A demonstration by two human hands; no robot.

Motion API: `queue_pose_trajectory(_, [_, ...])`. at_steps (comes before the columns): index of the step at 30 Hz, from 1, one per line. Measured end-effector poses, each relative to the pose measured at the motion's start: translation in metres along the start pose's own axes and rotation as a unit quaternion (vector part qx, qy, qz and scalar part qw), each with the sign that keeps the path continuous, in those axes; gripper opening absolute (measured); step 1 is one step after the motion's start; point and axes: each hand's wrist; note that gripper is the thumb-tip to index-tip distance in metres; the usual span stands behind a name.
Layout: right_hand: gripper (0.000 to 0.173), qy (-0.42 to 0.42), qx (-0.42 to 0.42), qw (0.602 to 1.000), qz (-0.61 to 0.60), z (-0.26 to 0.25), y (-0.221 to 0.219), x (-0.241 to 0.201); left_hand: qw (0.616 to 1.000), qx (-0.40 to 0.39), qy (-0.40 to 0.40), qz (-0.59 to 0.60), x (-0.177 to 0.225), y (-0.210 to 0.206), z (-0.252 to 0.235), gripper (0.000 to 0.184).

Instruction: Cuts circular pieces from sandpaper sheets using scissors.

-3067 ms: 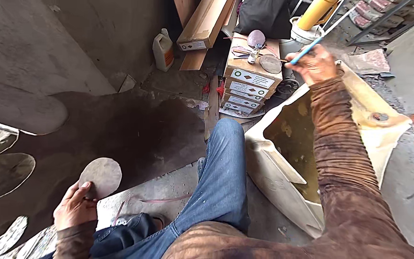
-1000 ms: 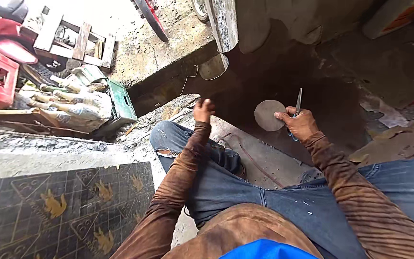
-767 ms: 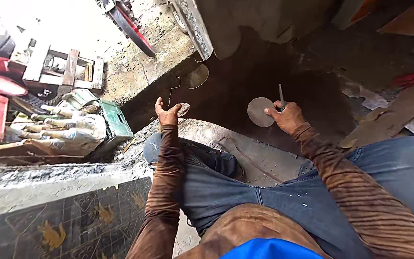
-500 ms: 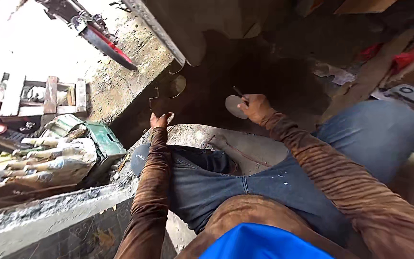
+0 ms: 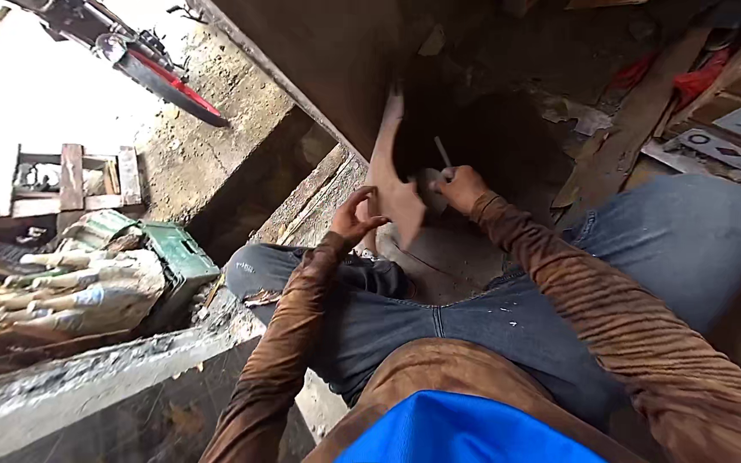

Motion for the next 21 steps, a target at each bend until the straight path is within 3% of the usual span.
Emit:
queue_pose_trajectory(2, [0.030,-0.041,0.015,0.997,-0.056,-0.001,0.006,0.012,0.989,0.012,0.020,-0.147,0.019,-0.030,-0.011,0.061])
queue_pose_trajectory(4, [0.029,-0.048,0.021,0.995,-0.083,-0.004,0.008,0.025,0.970,-0.047,0.101,-0.215,0.044,-0.053,-0.016,0.044])
queue_pose_trajectory(6, [0.025,-0.053,0.036,0.995,-0.079,-0.009,0.008,0.035,0.948,-0.166,0.225,-0.150,0.063,-0.069,-0.025,0.055])
queue_pose_trajectory(8, [0.025,-0.076,0.055,0.994,-0.053,-0.013,0.011,0.041,0.928,-0.224,0.280,0.099,0.054,-0.093,-0.033,0.059])
queue_pose_trajectory(9, [0.027,-0.089,0.065,0.993,-0.036,-0.016,0.013,0.044,0.894,-0.208,0.284,0.277,0.050,-0.106,-0.036,0.053])
queue_pose_trajectory(11, [0.030,-0.112,0.085,0.990,-0.006,-0.021,0.017,0.049,0.785,-0.092,0.280,0.545,0.053,-0.132,-0.047,0.045])
queue_pose_trajectory(13, [0.033,-0.121,0.101,0.987,0.020,-0.024,0.022,0.051,0.690,0.014,0.257,0.677,0.062,-0.146,-0.060,0.042])
queue_pose_trajectory(14, [0.034,-0.117,0.116,0.986,0.034,-0.024,0.025,0.052,0.666,0.056,0.250,0.700,0.068,-0.150,-0.063,0.044])
queue_pose_trajectory(17, [0.043,-0.098,0.196,0.972,0.089,-0.016,0.049,0.034,0.674,0.150,0.254,0.677,0.076,-0.170,-0.080,0.034])
queue_pose_trajectory(21, [0.050,-0.025,0.315,0.944,0.097,0.027,0.096,0.012,0.665,0.096,0.246,0.698,0.086,-0.177,-0.078,0.031])
Point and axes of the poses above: each hand's wrist, its own z-axis away from the middle knuckle, its own y-axis out of the back of the hand, x = y × z, and after that the axes turned 11 degrees about -x, right-handed
